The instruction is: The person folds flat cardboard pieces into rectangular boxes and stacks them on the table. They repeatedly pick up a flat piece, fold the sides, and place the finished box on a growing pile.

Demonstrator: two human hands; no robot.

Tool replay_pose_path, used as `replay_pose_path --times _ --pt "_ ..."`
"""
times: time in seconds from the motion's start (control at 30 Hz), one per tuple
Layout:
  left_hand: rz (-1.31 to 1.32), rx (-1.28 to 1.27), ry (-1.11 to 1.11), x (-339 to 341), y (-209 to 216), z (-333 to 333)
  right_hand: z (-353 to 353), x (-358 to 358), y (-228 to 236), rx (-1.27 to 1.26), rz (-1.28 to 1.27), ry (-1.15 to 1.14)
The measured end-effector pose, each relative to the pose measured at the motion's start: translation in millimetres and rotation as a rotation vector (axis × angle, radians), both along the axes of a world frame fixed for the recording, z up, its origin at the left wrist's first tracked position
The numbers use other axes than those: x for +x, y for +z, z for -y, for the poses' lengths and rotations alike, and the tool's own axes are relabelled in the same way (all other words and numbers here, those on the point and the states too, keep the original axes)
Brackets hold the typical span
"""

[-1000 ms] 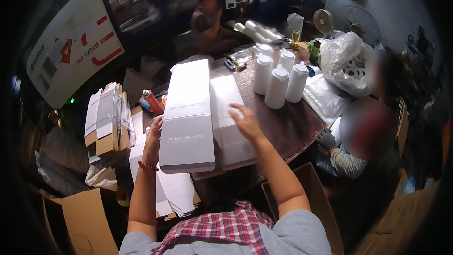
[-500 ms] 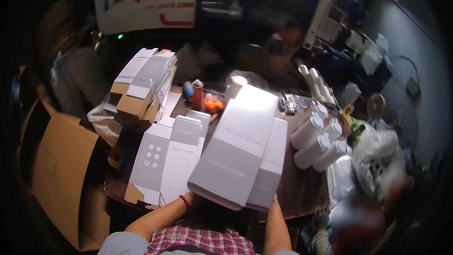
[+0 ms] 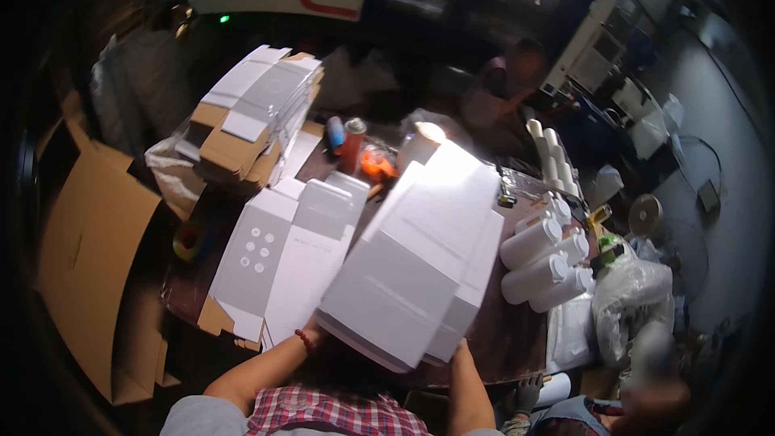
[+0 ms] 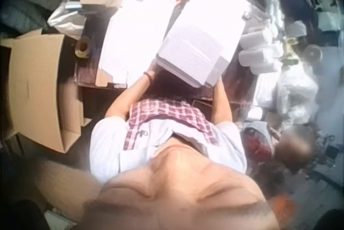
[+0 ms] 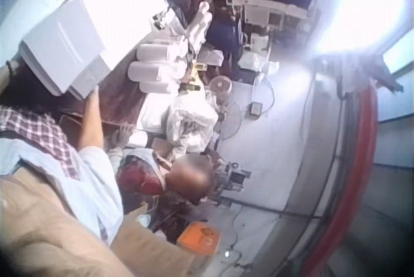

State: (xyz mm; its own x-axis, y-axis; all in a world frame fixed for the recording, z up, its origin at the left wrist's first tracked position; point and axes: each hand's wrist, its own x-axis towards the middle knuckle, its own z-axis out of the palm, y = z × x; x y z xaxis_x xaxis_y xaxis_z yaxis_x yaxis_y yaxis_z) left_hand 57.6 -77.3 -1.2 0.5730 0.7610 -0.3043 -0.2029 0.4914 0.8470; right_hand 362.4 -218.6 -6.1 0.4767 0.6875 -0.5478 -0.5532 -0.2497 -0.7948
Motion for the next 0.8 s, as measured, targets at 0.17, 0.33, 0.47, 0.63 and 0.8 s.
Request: replay_pose_path --times 0.17,0.33,0.47,0.63,0.8 --pt "0.159 -0.363 0.338 -2.5 2.4 -34.7 -16.2 -14.2 -6.3 0.033 -0.016 0.027" --pt "0.095 -0.181 0.217 -20.3 -48.8 -69.8 -25.1 -21.3 -10.4 0.051 -0.036 0.019" --pt "-0.374 0.243 0.016 -24.9 -43.7 -74.4 -18.8 -22.5 -12.6 0.048 -0.037 -0.023" --pt "-0.521 0.401 0.006 -73.8 3.4 -66.5 -13.9 -28.7 -1.9 -0.019 0.012 -0.212" --pt "-0.736 0.617 0.227 -163.4 18.0 -59.8 31.8 -17.9 -64.6 -0.257 0.038 -0.336"
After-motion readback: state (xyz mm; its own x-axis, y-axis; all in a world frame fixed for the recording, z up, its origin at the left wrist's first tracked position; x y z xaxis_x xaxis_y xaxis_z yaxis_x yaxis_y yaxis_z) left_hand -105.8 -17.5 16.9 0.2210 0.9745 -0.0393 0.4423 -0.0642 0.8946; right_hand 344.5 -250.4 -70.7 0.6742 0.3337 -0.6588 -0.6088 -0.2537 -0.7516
